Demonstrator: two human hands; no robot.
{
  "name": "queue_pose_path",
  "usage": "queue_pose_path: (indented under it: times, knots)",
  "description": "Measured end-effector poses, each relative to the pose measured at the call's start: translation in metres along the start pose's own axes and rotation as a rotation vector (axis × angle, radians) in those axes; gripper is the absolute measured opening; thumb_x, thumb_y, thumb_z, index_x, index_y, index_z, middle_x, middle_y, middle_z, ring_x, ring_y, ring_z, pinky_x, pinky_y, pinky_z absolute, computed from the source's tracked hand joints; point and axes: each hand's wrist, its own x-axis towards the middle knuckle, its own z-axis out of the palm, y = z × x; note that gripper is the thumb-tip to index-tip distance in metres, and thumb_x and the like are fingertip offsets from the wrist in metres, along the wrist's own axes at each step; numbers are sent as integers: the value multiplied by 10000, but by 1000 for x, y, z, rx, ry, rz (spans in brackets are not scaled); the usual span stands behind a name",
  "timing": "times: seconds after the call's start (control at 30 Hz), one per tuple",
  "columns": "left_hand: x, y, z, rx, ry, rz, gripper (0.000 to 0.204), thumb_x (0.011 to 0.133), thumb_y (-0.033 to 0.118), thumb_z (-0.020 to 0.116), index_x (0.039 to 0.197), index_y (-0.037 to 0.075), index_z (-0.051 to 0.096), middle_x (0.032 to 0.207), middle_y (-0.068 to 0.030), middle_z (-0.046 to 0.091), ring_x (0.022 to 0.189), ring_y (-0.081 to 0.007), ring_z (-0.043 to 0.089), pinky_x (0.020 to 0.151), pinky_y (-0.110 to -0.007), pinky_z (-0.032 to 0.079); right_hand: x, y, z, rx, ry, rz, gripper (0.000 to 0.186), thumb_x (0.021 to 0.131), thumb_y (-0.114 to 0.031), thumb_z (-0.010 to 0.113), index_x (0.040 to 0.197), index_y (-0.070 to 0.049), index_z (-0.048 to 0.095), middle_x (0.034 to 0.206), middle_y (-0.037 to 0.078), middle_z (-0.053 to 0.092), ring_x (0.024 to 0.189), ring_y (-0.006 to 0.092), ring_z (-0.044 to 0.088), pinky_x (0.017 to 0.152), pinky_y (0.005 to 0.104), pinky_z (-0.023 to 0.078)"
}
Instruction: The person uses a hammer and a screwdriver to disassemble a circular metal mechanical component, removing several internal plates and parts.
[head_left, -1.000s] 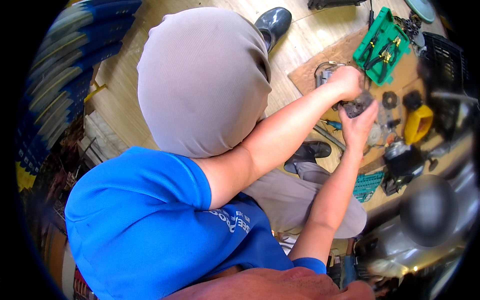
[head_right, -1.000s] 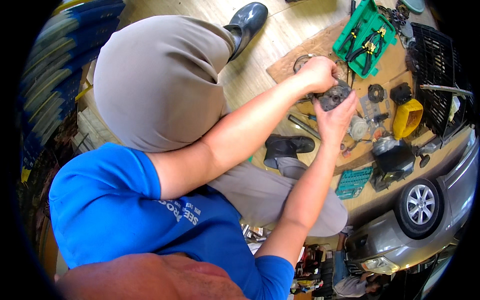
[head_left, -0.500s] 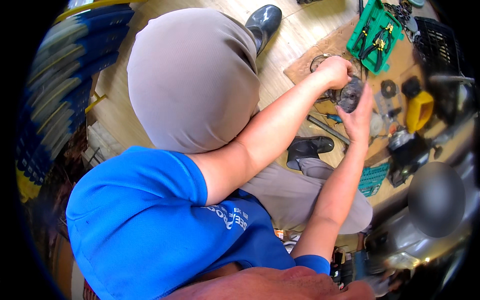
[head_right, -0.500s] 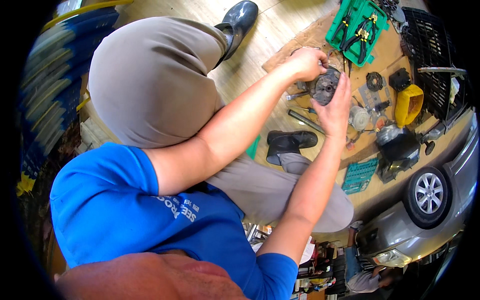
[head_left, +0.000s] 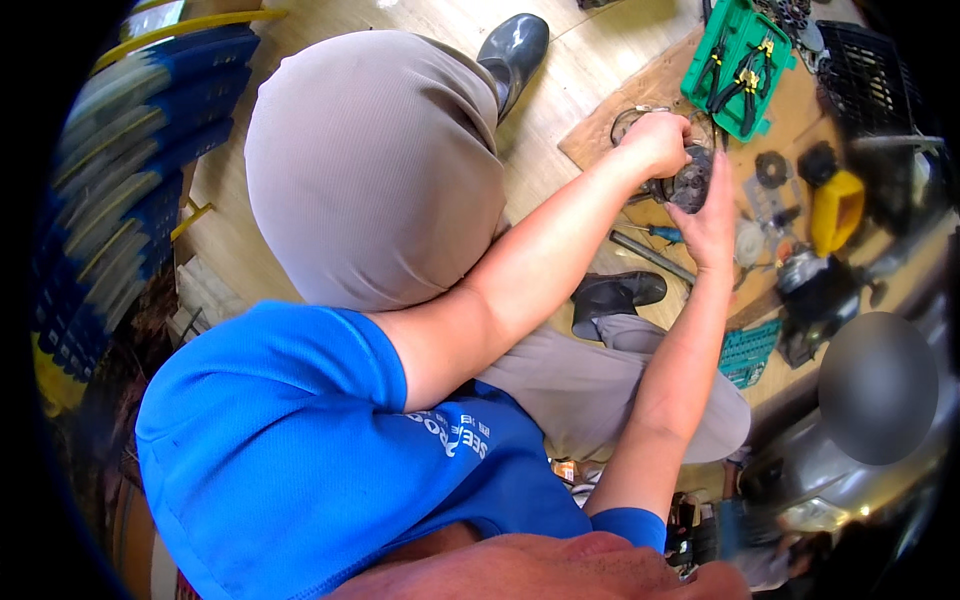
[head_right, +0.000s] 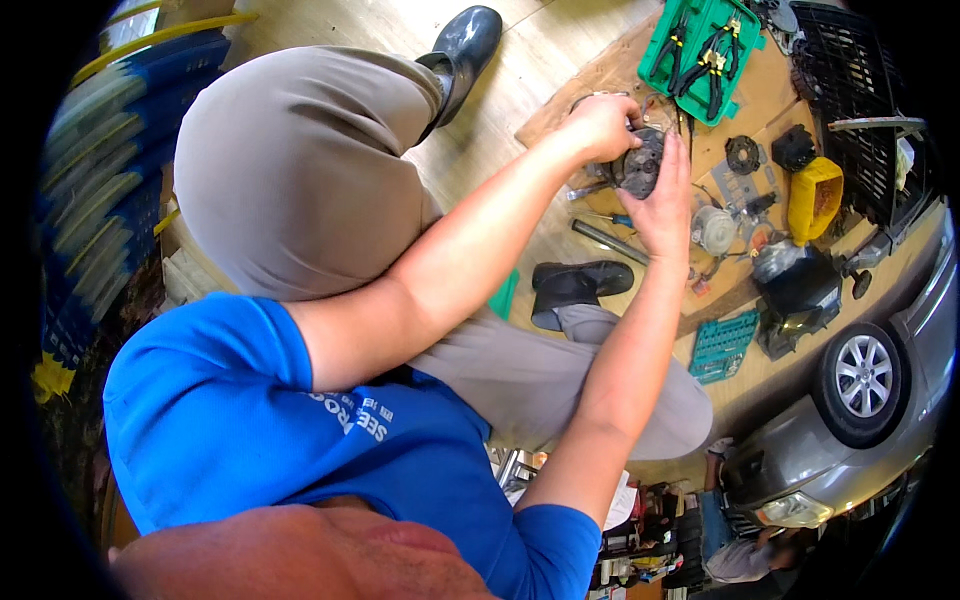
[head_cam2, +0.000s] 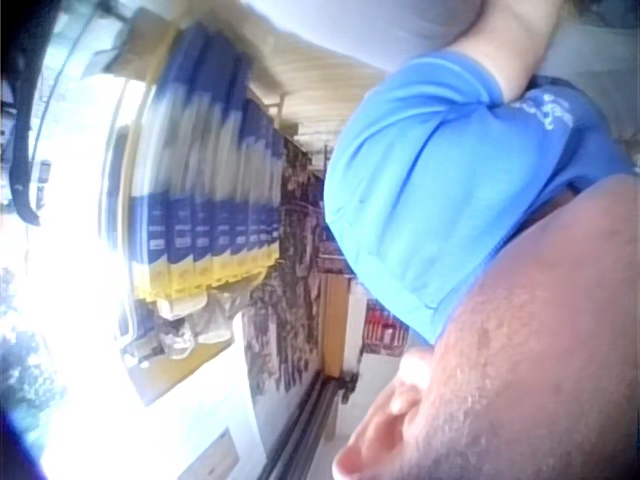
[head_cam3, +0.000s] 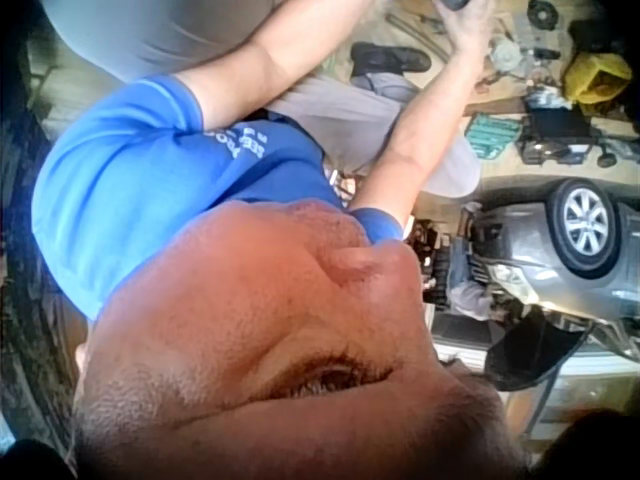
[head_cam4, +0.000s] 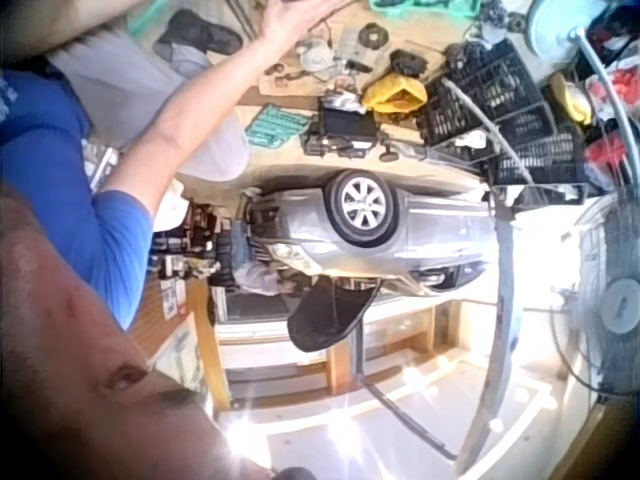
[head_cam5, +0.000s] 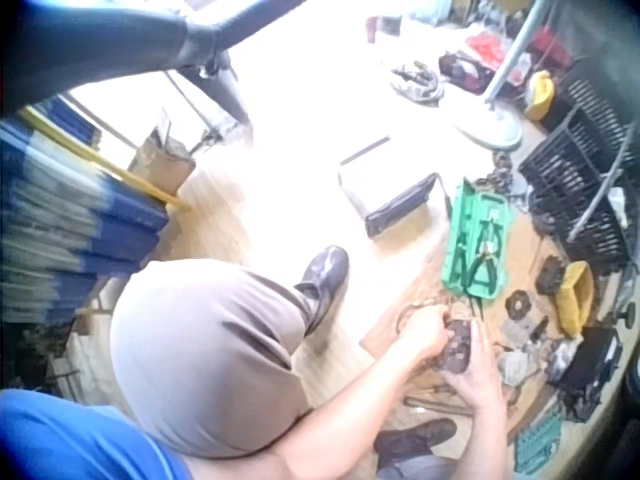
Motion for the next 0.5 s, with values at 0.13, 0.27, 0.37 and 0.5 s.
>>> queue_pose_path:
  times: [0.13,0.27,0.37,0.5]
  knots:
    - [1,-4,4,43,7,-17,294,697,231,791,944,100,700,985,-133,679,978,-302,634,861,-387,500,-4,13,6,107,36,51,992,582,-83,847,1412,31,315,1408,219,404,1312,313,394,1096,377,309]
    - [4,-6,7,51,18,-54,324,682,252,806,935,85,692,975,-138,678,965,-308,637,847,-390,505,-8,28,0,109,96,211,959,598,-134,864,1381,68,349,1381,224,439,1281,300,429,1079,371,325]
    - [0,-1,1,30,-18,-78,363,665,270,822,929,65,682,962,-145,677,961,-314,639,838,-392,506,-9,26,8,81,32,273,1026,609,-265,875,1388,100,315,1425,270,378,1321,372,386,1090,382,319]
    - [-3,3,-2,63,-16,-86,404,643,281,842,926,50,669,949,-153,675,960,-318,640,836,-393,506,-7,16,20,-4,78,203,944,605,-222,881,1332,101,373,1271,268,498,1170,363,506,1002,384,391]
